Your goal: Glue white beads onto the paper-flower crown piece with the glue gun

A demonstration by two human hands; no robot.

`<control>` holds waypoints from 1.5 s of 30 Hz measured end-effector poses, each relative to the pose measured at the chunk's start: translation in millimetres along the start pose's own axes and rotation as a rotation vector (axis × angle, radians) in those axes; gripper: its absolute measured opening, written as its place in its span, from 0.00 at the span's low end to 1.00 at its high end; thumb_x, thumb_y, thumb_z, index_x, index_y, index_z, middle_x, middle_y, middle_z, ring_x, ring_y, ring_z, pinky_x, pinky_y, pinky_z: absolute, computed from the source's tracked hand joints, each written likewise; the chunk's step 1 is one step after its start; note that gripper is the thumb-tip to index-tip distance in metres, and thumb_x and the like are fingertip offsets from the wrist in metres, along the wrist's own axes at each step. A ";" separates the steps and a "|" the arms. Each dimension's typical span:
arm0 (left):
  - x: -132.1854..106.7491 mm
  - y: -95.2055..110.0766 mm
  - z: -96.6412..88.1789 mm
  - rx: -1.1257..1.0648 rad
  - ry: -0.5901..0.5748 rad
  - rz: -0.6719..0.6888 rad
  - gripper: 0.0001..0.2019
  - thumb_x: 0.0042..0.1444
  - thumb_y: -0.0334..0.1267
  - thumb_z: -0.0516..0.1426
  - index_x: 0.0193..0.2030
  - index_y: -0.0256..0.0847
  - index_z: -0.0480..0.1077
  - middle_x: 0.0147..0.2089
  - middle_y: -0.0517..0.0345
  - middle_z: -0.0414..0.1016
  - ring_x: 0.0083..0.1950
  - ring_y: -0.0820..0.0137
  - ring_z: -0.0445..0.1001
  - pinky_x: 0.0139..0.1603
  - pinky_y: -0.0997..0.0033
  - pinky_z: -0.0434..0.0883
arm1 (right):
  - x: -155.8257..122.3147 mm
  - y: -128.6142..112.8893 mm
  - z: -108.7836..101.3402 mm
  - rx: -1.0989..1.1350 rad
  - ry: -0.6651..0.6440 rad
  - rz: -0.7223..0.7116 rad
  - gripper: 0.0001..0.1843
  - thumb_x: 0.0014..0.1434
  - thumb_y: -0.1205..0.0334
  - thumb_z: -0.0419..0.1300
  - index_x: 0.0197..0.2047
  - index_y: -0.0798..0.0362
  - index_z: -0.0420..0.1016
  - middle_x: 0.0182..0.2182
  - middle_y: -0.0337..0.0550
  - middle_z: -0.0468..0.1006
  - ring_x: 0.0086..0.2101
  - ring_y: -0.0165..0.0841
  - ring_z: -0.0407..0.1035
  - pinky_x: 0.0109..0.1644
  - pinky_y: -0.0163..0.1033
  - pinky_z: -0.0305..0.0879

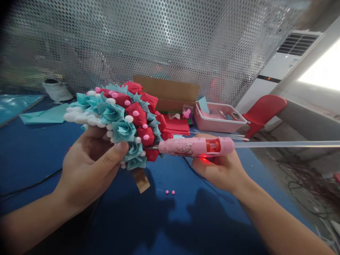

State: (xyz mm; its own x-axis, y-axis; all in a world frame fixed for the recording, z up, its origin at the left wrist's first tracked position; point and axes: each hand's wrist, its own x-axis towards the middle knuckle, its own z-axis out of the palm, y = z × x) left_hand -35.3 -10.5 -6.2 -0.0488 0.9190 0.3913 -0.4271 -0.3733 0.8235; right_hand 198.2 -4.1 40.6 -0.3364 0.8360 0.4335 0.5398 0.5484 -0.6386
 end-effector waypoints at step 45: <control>3.0 7.4 7.2 -0.120 0.099 -0.120 0.08 0.51 0.33 0.65 0.38 0.43 0.72 0.44 0.65 0.79 0.49 0.76 0.76 0.50 0.81 0.75 | -5.7 4.6 0.4 0.113 -0.029 0.060 0.08 0.43 0.69 0.58 0.29 0.49 0.74 0.21 0.35 0.73 0.21 0.29 0.66 0.22 0.31 0.66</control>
State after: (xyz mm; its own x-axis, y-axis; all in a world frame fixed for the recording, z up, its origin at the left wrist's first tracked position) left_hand -32.1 -11.5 4.0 -0.0772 0.9661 0.2464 -0.5399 -0.2482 0.8043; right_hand 202.3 -6.3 34.9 -0.3291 0.8668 0.3746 0.4703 0.4945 -0.7310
